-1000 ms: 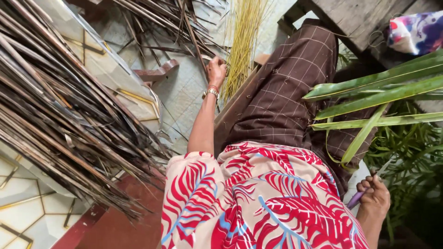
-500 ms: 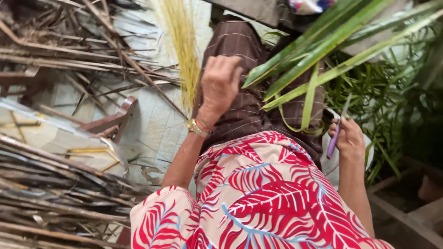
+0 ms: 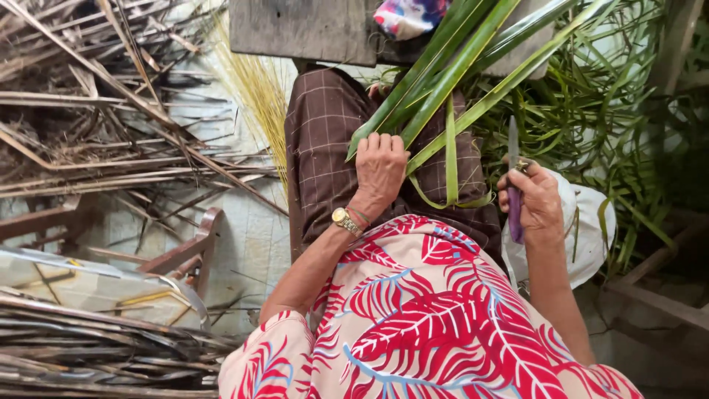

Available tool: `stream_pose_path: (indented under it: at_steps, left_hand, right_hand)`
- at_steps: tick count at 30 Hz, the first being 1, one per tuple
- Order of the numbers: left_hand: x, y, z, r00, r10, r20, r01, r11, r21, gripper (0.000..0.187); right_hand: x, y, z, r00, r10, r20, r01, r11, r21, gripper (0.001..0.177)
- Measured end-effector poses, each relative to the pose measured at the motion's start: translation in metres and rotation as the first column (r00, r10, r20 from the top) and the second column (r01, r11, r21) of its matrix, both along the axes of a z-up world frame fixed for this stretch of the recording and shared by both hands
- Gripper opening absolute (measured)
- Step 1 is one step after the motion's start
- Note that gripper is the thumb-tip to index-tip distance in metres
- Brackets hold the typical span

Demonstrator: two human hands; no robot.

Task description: Stripping the leafy part from palm fronds to collect the midribs using a small knife

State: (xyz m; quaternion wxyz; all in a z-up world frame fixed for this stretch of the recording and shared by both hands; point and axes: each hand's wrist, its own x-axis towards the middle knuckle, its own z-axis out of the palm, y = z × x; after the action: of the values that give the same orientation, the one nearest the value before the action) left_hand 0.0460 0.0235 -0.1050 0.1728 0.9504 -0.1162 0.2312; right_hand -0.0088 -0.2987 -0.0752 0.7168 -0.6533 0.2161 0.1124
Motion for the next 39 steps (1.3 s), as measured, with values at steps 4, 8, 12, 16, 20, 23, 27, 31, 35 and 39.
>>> stream_pose_path:
  at_steps: [4, 8, 12, 16, 20, 23, 27, 31, 35, 39]
  left_hand:
    - [0.007, -0.012, -0.03, 1.0, 0.007, -0.026, -0.005, 0.999, 0.051, 0.046]
    - [0.011, -0.013, -0.025, 0.999, 0.017, -0.047, -0.015, 0.999, 0.042, 0.034]
    - [0.01, -0.01, -0.015, 0.971, -0.036, -0.236, 0.0, 0.989, -0.151, 0.016]
    - [0.01, -0.009, 0.013, 0.922, -0.142, -0.36, -0.01, 0.921, -0.389, 0.01]
    - [0.005, -0.015, 0.02, 0.882, -0.215, -0.419, -0.067, 0.823, -0.564, 0.018]
    - [-0.002, -0.019, 0.033, 0.899, -0.202, -0.389, -0.071, 0.808, -0.585, 0.017]
    - [-0.007, -0.026, 0.037, 0.941, -0.125, -0.315, -0.06, 0.854, -0.517, 0.01]
    - [-0.007, -0.025, 0.035, 0.962, -0.065, -0.265, -0.058, 0.899, -0.434, 0.007]
    - [-0.004, -0.023, 0.031, 0.984, -0.01, -0.177, -0.048, 0.945, -0.323, 0.003]
    - [-0.001, -0.018, 0.024, 0.992, 0.042, -0.117, -0.069, 0.969, -0.237, 0.006]
  right_hand:
    - [0.002, 0.035, 0.03, 0.997, 0.058, 0.048, -0.055, 0.996, -0.063, 0.03]
    - [-0.001, 0.052, 0.03, 0.99, 0.128, 0.065, -0.119, 0.984, -0.13, 0.028]
    - [-0.002, 0.078, 0.034, 0.983, 0.17, 0.07, -0.158, 0.975, -0.154, 0.027]
    - [-0.001, 0.096, 0.04, 0.971, 0.231, 0.062, -0.218, 0.962, -0.167, 0.026]
    - [0.004, 0.109, 0.041, 0.954, 0.296, 0.048, -0.283, 0.943, -0.176, 0.021]
    - [0.006, 0.111, 0.038, 0.948, 0.314, 0.043, -0.301, 0.934, -0.193, 0.02]
    - [0.006, 0.111, 0.038, 0.951, 0.308, 0.035, -0.297, 0.938, -0.178, 0.021]
    - [0.006, 0.115, 0.044, 0.949, 0.316, 0.02, -0.308, 0.935, -0.175, 0.02]
    - [0.008, 0.122, 0.054, 0.957, 0.29, 0.008, -0.288, 0.952, -0.107, 0.019]
    - [0.011, 0.125, 0.051, 0.959, 0.282, 0.008, -0.28, 0.957, -0.069, 0.016]
